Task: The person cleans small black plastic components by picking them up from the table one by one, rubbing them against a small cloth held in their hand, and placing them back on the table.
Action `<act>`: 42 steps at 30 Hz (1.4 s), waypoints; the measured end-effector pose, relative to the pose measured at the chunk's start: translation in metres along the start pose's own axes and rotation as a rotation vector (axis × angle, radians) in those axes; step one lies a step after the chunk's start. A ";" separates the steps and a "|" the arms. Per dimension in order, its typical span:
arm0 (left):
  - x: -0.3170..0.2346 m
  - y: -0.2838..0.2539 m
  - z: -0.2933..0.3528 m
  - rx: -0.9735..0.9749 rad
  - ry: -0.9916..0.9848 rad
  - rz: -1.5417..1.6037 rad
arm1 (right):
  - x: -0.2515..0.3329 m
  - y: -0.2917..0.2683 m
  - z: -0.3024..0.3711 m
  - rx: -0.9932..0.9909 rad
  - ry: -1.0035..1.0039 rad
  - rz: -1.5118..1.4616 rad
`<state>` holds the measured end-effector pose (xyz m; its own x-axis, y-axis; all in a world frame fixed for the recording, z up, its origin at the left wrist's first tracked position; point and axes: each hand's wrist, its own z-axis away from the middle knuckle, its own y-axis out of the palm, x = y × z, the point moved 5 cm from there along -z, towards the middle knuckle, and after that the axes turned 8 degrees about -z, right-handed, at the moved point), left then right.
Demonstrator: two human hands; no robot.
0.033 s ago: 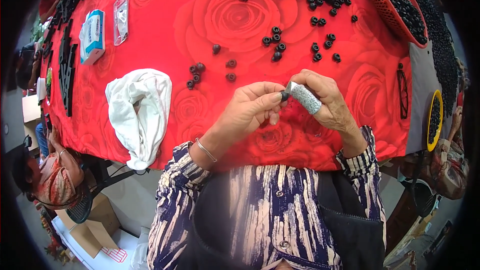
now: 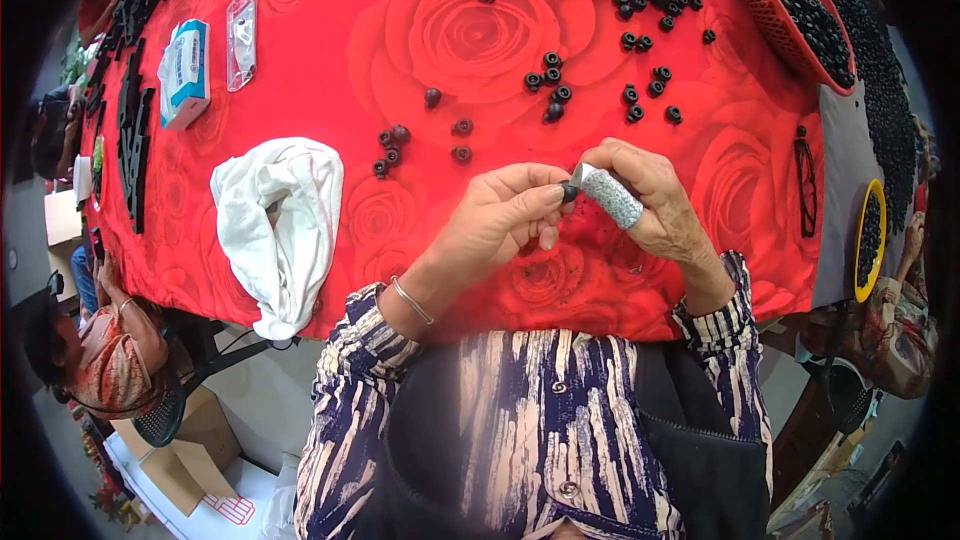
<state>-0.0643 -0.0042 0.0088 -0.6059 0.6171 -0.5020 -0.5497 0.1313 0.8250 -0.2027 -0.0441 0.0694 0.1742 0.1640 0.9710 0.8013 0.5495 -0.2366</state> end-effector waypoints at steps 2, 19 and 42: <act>0.000 -0.001 0.000 -0.006 0.018 -0.020 | 0.002 -0.001 0.000 -0.005 -0.004 0.025; 0.002 0.002 0.001 -0.087 0.019 -0.010 | -0.005 -0.001 -0.001 -0.011 -0.023 0.111; 0.008 0.007 0.007 -0.235 -0.024 0.055 | -0.011 0.002 0.000 0.122 -0.071 0.124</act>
<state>-0.0683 0.0070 0.0125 -0.6262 0.6372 -0.4492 -0.6368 -0.0856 0.7663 -0.2032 -0.0450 0.0584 0.2234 0.2915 0.9301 0.7003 0.6157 -0.3611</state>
